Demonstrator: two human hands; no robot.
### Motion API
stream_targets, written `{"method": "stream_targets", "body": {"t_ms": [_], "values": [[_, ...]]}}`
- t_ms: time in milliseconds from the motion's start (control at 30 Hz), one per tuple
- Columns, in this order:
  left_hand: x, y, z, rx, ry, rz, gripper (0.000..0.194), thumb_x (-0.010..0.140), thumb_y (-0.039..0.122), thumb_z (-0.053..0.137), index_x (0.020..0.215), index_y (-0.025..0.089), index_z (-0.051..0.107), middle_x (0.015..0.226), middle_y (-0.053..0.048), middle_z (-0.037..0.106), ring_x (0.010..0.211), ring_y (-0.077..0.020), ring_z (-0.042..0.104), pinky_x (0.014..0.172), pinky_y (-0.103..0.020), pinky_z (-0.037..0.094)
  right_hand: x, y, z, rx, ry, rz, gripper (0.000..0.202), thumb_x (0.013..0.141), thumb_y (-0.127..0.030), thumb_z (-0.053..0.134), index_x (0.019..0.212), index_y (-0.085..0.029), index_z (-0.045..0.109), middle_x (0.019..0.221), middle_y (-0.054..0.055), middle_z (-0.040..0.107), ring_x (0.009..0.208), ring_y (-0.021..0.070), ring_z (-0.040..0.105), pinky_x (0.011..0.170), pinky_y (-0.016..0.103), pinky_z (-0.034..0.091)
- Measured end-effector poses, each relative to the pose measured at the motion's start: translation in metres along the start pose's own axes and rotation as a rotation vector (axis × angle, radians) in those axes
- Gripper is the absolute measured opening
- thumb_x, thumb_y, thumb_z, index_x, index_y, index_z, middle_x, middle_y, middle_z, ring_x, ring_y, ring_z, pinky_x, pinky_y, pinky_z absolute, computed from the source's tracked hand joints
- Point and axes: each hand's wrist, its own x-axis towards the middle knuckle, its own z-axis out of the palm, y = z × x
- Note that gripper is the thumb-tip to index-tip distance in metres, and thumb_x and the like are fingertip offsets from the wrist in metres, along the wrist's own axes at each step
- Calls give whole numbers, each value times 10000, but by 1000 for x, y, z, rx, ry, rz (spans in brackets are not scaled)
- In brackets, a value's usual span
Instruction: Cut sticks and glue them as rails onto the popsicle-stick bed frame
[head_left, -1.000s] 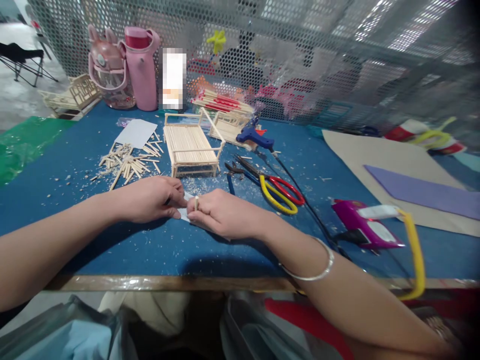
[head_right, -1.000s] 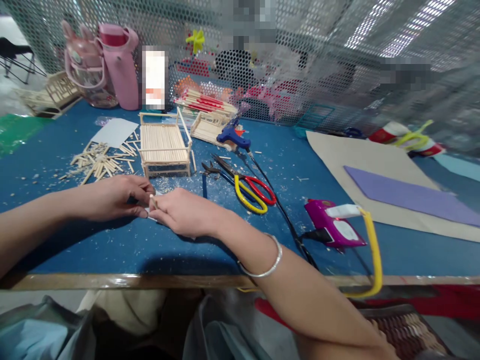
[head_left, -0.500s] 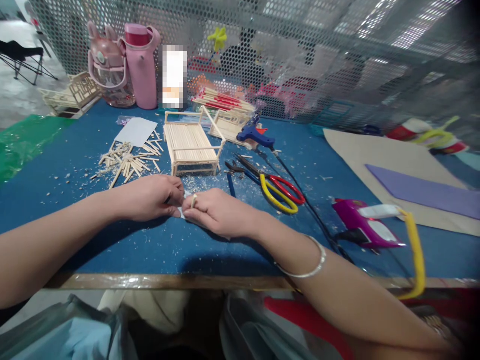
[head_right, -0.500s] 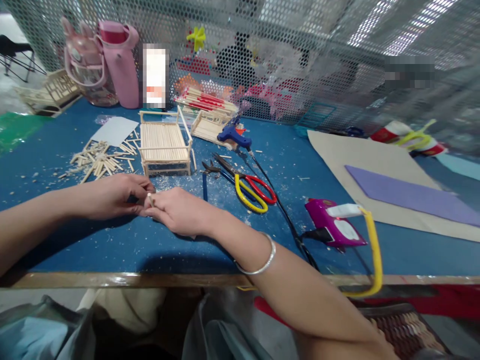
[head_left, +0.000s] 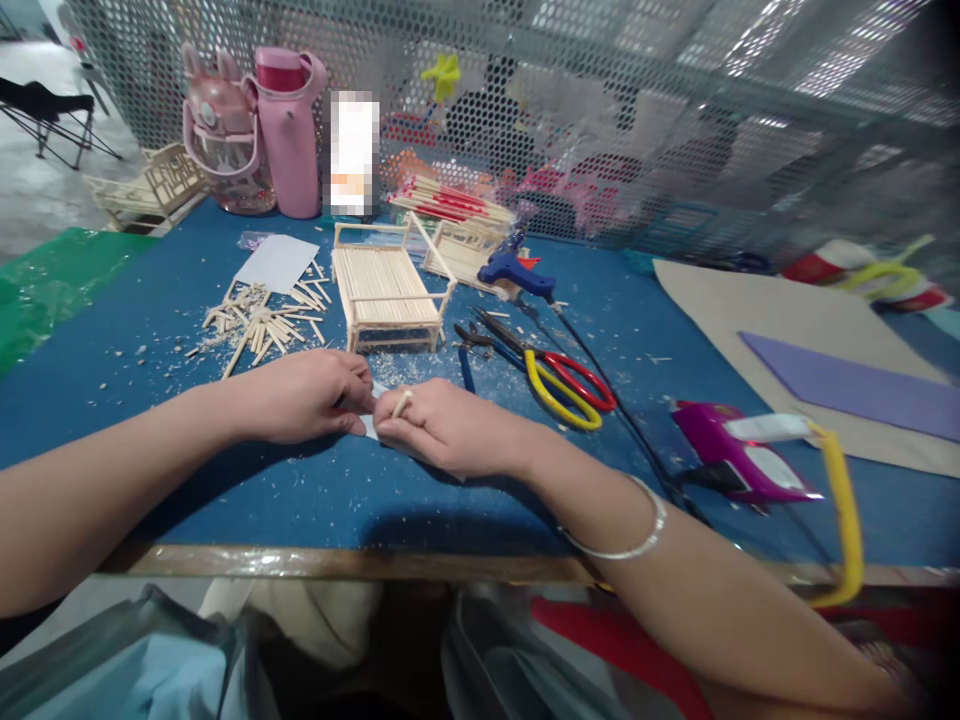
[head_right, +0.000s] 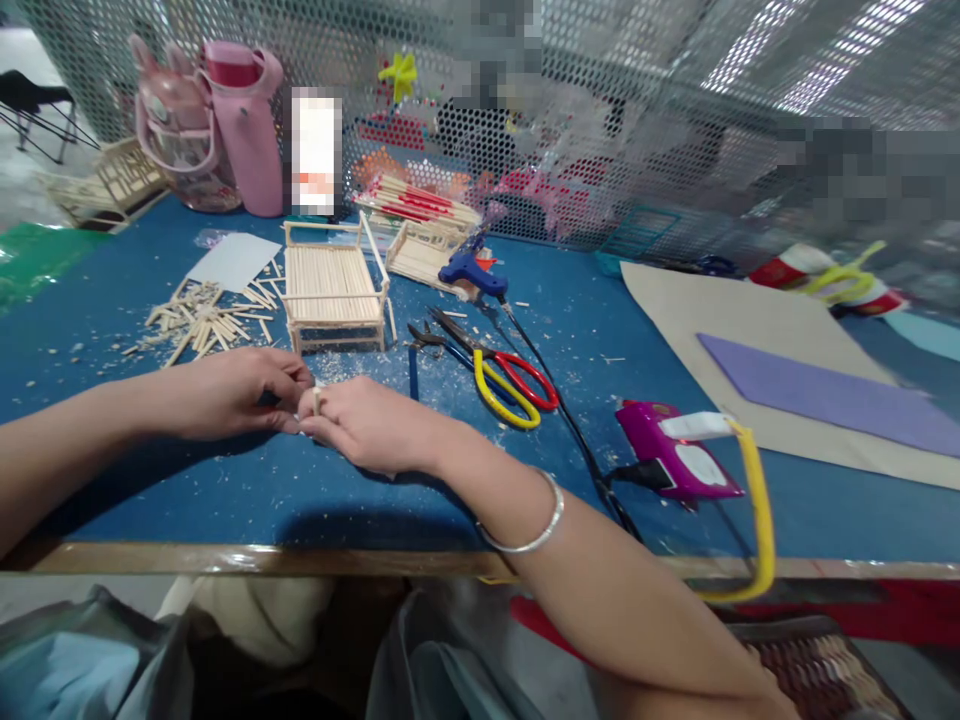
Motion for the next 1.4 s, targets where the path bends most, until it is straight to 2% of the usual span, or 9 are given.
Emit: {"method": "stream_targets", "body": {"t_ms": [100, 333, 467, 600, 767, 967, 1133, 1333, 1400], "values": [[0, 2, 0, -5, 9, -19, 198, 827, 256, 527, 957, 197, 664, 902, -38, 603, 823, -149, 559, 748, -262, 409, -7, 2, -10, 49, -42, 66, 288, 899, -188, 373, 680, -141, 552, 724, 21, 583, 633, 99, 497, 668, 239, 379], [0, 2, 2, 26, 41, -126, 196, 790, 319, 570, 915, 173, 608, 835, -39, 616, 774, -185, 554, 675, -283, 410, 1, 8, -6, 155, 191, 66, 143, 847, -161, 414, 761, -150, 527, 704, -5, 537, 628, 92, 486, 624, 221, 369], [0, 1, 2, 24, 41, -115, 182, 795, 325, 569, 879, 169, 606, 860, -50, 617, 812, -192, 558, 709, -289, 409, 3, 7, -1, 91, 147, 47, 158, 854, -178, 426, 743, -151, 535, 714, 5, 553, 646, 101, 490, 643, 230, 366], [0, 3, 1, 5, 21, -100, 222, 801, 290, 566, 989, 182, 610, 929, -53, 624, 855, -188, 561, 734, -283, 408, -4, 6, -6, 37, 60, 77, 171, 857, -164, 419, 730, -148, 532, 655, -3, 537, 610, 104, 483, 616, 227, 356], [1, 2, 0, 14, 16, -112, 183, 806, 311, 563, 906, 166, 611, 875, -51, 610, 829, -183, 558, 730, -279, 412, 1, 6, -4, -30, 103, 34, 196, 894, -207, 392, 805, -139, 552, 782, 44, 603, 722, 133, 533, 697, 249, 376], [1, 2, 0, -16, 11, -80, 183, 810, 287, 555, 947, 178, 609, 917, -52, 616, 844, -181, 558, 739, -285, 413, 2, 0, -9, -93, -42, 63, 247, 907, -187, 352, 743, -149, 533, 747, 32, 577, 630, 113, 484, 644, 241, 358], [1, 2, 0, 0, 8, -121, 155, 803, 294, 555, 838, 149, 596, 852, -58, 602, 815, -184, 553, 737, -293, 418, 9, 0, -3, -88, 47, 0, 212, 912, -204, 352, 813, -145, 530, 776, 41, 579, 700, 131, 499, 683, 246, 365], [1, 2, 0, -20, 7, -77, 149, 815, 282, 536, 889, 175, 608, 901, -50, 608, 846, -179, 556, 748, -284, 413, 4, -1, -9, -77, -58, 35, 206, 896, -184, 378, 767, -149, 534, 710, 20, 565, 642, 117, 485, 648, 237, 355], [1, 2, 0, -15, 6, -78, 154, 814, 287, 539, 892, 172, 605, 901, -51, 605, 845, -179, 555, 749, -285, 413, 4, 0, -7, -52, -21, 39, 199, 897, -188, 379, 786, -149, 540, 741, 24, 580, 661, 117, 499, 664, 239, 362]]}}
